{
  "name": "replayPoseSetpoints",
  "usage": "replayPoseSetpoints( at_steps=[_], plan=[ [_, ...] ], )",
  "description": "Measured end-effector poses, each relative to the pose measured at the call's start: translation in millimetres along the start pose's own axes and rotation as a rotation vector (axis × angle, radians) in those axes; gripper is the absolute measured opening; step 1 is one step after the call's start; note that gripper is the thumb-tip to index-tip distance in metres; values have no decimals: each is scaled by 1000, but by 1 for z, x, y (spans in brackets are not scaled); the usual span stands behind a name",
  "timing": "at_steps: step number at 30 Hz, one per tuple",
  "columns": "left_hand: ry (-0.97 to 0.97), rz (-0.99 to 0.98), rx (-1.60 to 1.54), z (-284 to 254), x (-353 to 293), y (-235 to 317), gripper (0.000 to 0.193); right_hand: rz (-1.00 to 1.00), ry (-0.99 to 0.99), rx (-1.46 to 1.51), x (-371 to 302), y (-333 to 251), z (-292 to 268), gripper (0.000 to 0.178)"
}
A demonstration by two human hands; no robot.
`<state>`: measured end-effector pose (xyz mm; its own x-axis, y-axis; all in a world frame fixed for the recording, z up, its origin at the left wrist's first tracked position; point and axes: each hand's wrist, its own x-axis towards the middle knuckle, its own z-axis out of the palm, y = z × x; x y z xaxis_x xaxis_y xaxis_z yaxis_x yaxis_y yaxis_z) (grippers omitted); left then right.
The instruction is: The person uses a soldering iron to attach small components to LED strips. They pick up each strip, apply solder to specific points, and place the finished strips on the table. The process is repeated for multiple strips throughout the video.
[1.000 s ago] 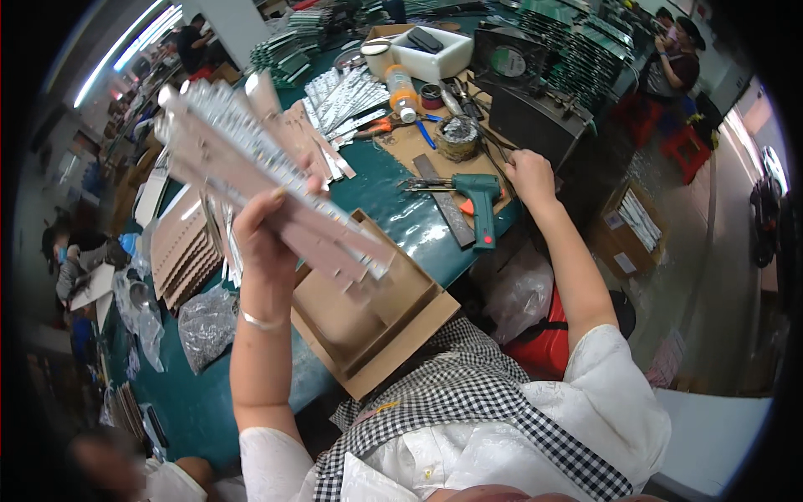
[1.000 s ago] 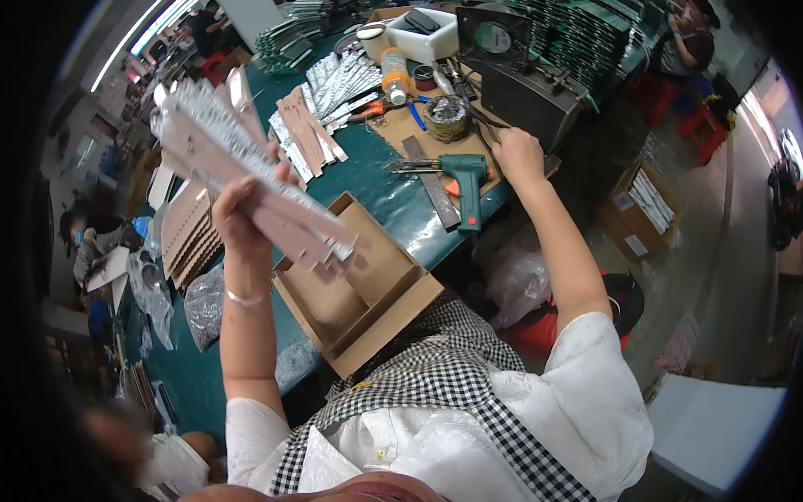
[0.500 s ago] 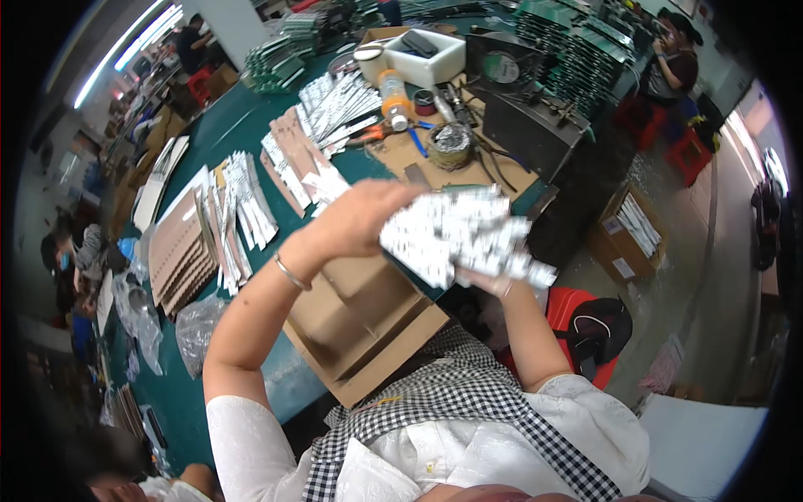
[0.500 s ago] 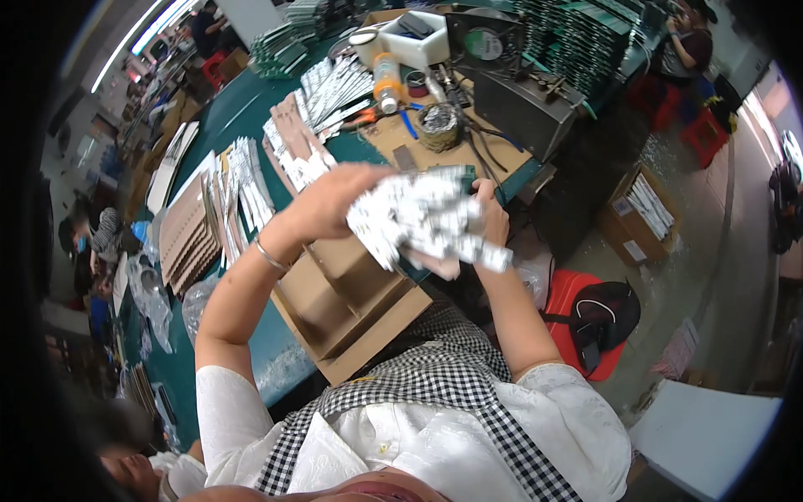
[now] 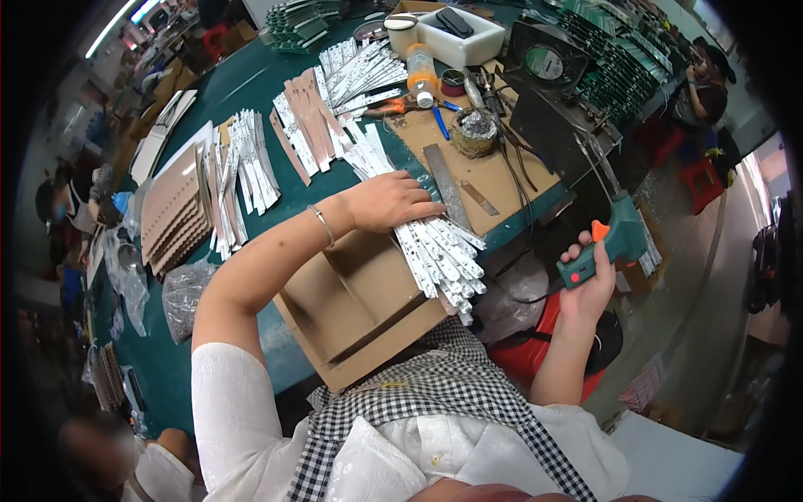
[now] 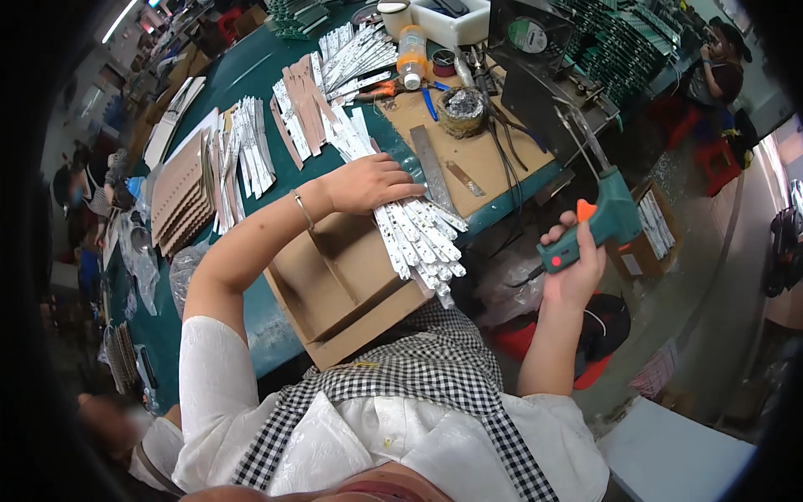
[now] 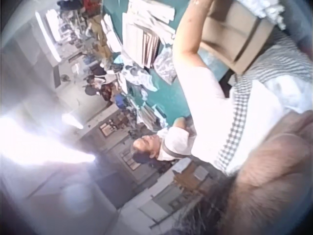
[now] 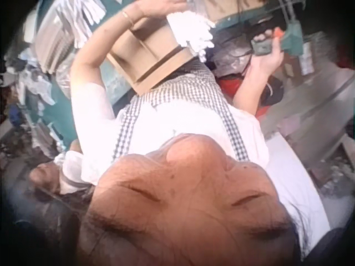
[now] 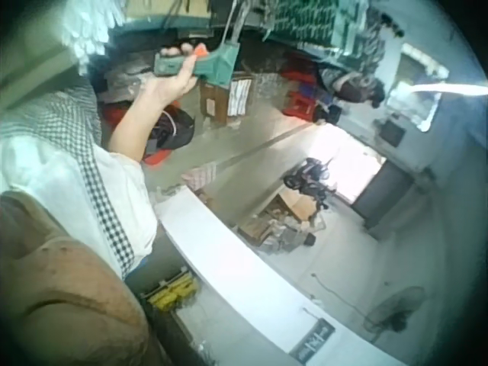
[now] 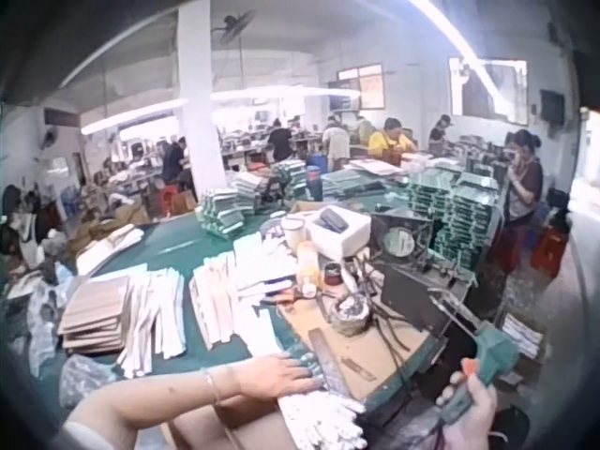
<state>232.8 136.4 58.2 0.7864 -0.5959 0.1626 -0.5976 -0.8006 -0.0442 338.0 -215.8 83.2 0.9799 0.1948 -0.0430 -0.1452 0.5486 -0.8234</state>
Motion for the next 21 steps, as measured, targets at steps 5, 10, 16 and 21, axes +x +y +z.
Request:
replayPoseSetpoints(
  at_steps=[5, 10, 16, 21],
  plan=[
    [-112, -13, -97, -3, 15, -11, 40, -197, -208, -44, -7, 23, -17, 68],
    [-65, -4, -108, 13, 17, -16, 36, -501, -394, -617, -29, 93, -21, 84],
    [-40, -36, -87, 24, 23, -14, 33, -348, -357, -556, -45, 118, -41, 76],
    [23, -76, -16, 38, 33, -16, 30, -550, -475, -759, -36, 101, -52, 54]
  ],
)
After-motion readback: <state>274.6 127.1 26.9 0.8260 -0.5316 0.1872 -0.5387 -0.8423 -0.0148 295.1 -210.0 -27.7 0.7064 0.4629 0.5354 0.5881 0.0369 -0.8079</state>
